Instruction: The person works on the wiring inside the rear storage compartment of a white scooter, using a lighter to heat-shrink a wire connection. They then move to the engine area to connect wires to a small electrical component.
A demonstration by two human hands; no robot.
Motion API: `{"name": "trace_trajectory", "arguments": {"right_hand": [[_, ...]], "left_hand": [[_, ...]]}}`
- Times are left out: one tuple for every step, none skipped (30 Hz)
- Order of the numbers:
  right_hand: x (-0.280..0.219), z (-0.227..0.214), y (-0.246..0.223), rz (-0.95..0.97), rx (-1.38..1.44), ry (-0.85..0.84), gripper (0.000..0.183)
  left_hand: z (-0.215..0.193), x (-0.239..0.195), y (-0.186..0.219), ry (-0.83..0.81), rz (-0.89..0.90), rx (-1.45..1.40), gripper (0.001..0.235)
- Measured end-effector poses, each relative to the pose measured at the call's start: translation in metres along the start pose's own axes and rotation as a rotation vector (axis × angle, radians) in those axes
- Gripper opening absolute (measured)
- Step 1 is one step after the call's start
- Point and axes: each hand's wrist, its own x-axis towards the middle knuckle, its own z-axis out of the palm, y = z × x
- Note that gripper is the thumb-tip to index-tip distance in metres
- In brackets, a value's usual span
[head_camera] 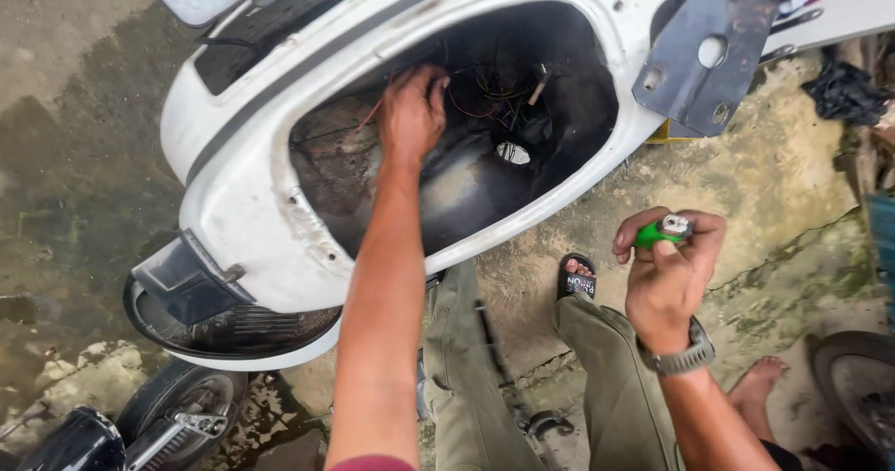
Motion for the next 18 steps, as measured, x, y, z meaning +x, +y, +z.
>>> {"name": "trace_trajectory", "arguments": {"right_hand": [[-0.001, 0.021, -0.024, 0.040, 0.094, 0.007, 0.034], [0.009, 0.043, -0.036, 0.305, 0.267, 0.088, 0.038], [0.026, 0.067, -0.039, 0.565, 0.439, 0.174, 0.046], [0.040, 0.091, -0.038, 0.580, 0.395, 0.083, 0.051], [0.057, 0.115, -0.032, 0.591, 0.352, -0.014, 0.056], [0.081, 0.136, -0.021, 0.730, 0.374, 0.010, 0.055], [0.101, 0.156, -0.005, 0.877, 0.398, 0.039, 0.055], [0.120, 0.173, 0.012, 0.955, 0.343, 0.100, 0.057], [0.134, 0.186, 0.030, 1.037, 0.290, 0.165, 0.058], [0.145, 0.195, 0.048, 1.056, 0.190, 0.153, 0.060], [0.151, 0.201, 0.066, 1.076, 0.093, 0.141, 0.062], [0.155, 0.203, 0.082, 1.047, 0.008, 0.141, 0.063], [0.157, 0.205, 0.098, 1.022, -0.080, 0.139, 0.065], [0.159, 0.206, 0.112, 0.996, -0.167, 0.136, 0.066], [0.161, 0.204, 0.123, 0.975, -0.179, 0.129, 0.066], [0.164, 0.201, 0.133, 0.954, -0.191, 0.121, 0.065], [0.165, 0.199, 0.142, 0.935, -0.203, 0.111, 0.064], [0.167, 0.198, 0.148, 0.910, -0.181, 0.096, 0.062]], "left_hand": [[0.000, 0.000, 0.000, -0.001, -0.041, -0.011, 0.008], [-0.002, -0.002, 0.002, -0.002, -0.082, -0.022, 0.008], [-0.004, -0.001, 0.003, -0.001, -0.120, -0.032, 0.009], [-0.006, -0.002, 0.005, 0.000, -0.149, -0.041, 0.009], [-0.009, 0.000, 0.005, 0.006, -0.174, -0.046, 0.010], [-0.010, 0.003, 0.004, 0.013, -0.200, -0.053, 0.011], [-0.010, 0.004, 0.002, -0.023, -0.254, -0.034, 0.013], [-0.009, 0.006, 0.000, -0.060, -0.307, -0.016, 0.014], [-0.007, 0.006, -0.002, -0.102, -0.361, 0.005, 0.016], [-0.004, 0.007, -0.004, -0.085, -0.359, -0.001, 0.016], [-0.001, 0.006, -0.006, -0.069, -0.357, -0.003, 0.017], [0.002, 0.007, -0.009, -0.053, -0.355, -0.005, 0.018], [0.005, 0.006, -0.013, -0.045, -0.353, -0.012, 0.018], [0.007, 0.006, -0.016, -0.037, -0.350, -0.019, 0.018], [0.011, 0.006, -0.018, -0.031, -0.345, -0.030, 0.019], [0.014, 0.005, -0.020, -0.019, -0.330, -0.024, 0.021], [0.016, 0.004, -0.022, -0.007, -0.318, -0.015, 0.022], [0.017, 0.002, -0.023, 0.005, -0.306, -0.007, 0.024]]}}
